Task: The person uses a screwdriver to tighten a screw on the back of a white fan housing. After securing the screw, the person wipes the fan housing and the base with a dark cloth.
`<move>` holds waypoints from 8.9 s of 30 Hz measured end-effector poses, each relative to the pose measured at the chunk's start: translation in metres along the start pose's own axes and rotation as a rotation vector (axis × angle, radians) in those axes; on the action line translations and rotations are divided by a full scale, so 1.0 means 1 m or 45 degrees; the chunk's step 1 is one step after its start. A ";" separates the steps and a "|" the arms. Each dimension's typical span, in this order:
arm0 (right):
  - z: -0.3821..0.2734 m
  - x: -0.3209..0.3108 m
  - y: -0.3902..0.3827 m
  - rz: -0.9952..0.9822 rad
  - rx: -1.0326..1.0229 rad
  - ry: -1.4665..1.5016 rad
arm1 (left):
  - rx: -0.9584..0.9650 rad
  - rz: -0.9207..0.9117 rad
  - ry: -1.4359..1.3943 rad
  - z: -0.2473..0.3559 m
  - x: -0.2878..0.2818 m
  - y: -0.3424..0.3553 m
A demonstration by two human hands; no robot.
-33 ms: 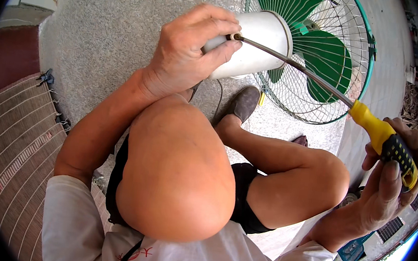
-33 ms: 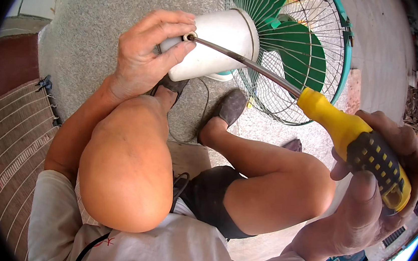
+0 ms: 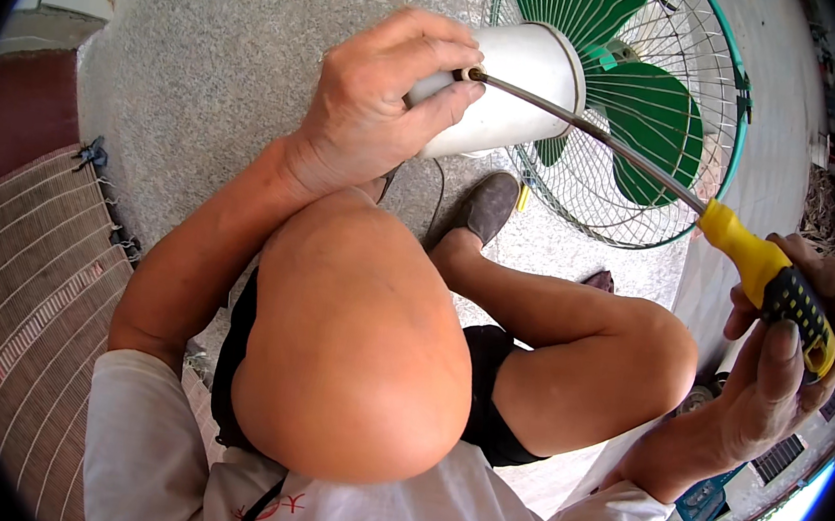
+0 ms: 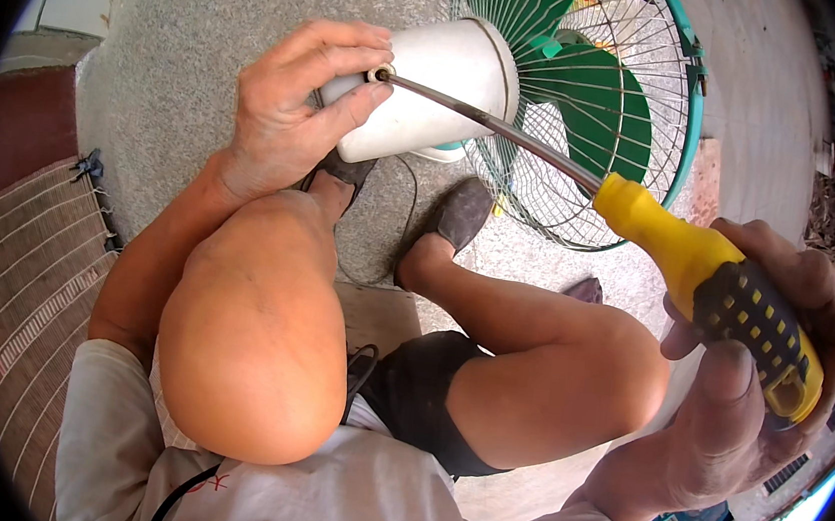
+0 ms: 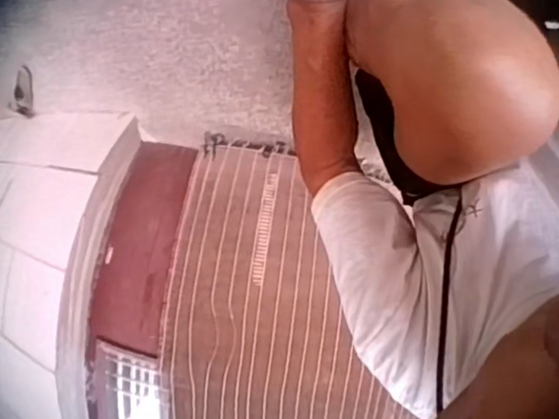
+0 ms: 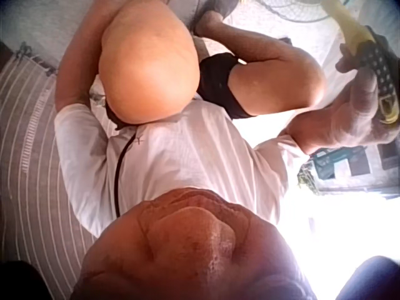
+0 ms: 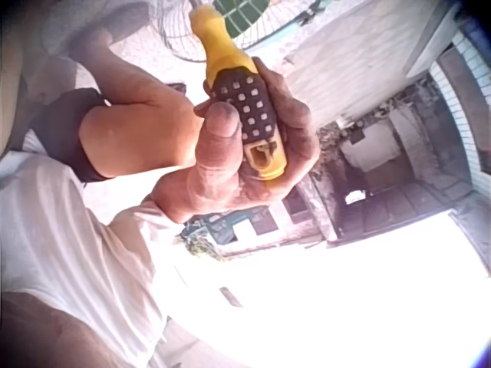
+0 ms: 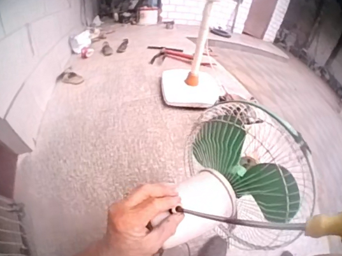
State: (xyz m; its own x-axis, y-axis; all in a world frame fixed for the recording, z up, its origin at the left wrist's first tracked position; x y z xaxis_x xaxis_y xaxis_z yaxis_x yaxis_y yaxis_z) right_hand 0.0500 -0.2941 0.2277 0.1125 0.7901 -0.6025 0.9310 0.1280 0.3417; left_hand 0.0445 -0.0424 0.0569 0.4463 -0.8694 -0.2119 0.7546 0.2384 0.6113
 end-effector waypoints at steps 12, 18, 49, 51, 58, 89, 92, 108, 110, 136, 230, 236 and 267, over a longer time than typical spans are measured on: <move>-0.061 0.041 0.034 -0.647 -0.549 -0.529 | -0.104 -0.056 -0.041 -0.009 0.001 -0.003; -0.068 0.052 0.038 -0.694 -0.611 -0.675 | -0.093 -0.064 -0.051 -0.008 0.003 -0.002; -0.095 0.068 0.043 -0.736 -0.711 -0.902 | -0.050 0.007 -0.065 -0.009 0.000 -0.003; -0.096 0.067 0.042 -0.733 -0.706 -0.902 | 0.011 0.058 -0.070 -0.009 -0.001 -0.003; -0.098 0.067 0.040 -0.713 -0.699 -0.902 | -0.001 0.041 -0.069 -0.007 -0.001 -0.002; -0.091 0.076 0.039 -0.852 -0.693 -1.003 | 0.025 0.034 -0.086 -0.012 -0.004 -0.007; -0.081 0.074 0.050 -0.660 -0.468 -0.861 | 0.026 0.041 -0.074 -0.013 -0.008 -0.009; -0.127 0.098 0.017 -0.722 -1.516 -0.897 | -0.110 -0.084 -0.103 -0.015 0.006 -0.007; -0.130 0.105 0.000 -0.900 -1.798 -0.912 | -0.076 -0.062 -0.092 -0.014 0.004 -0.008; -0.064 0.094 0.066 -0.675 0.154 -0.865 | -0.022 -0.038 -0.103 -0.019 0.007 -0.011; -0.137 0.118 0.010 -1.081 -1.425 -0.992 | -0.419 -0.261 -0.028 -0.045 0.008 -0.039; -0.116 0.112 0.041 -0.874 -1.058 -0.894 | -0.399 -0.262 -0.011 -0.043 0.006 -0.041; -0.149 0.137 0.051 -0.663 -0.290 -1.194 | -0.391 -0.292 -0.013 -0.043 0.011 -0.036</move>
State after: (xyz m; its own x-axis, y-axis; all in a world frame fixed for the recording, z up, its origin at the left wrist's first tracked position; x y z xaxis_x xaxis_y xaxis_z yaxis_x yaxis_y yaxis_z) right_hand 0.0615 -0.0902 0.2696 0.0335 -0.1505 -0.9880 0.8658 0.4982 -0.0466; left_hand 0.0434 -0.0415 -0.0002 0.2455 -0.9191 -0.3082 0.9441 0.1544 0.2914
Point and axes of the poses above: each hand's wrist, its own y-axis towards the middle knuckle, its own x-axis out of the palm, z = x × y, the point moved 9 cm from there along y, towards the middle knuckle, and after that the axes turned 12 degrees about z, right-handed, at the moved point
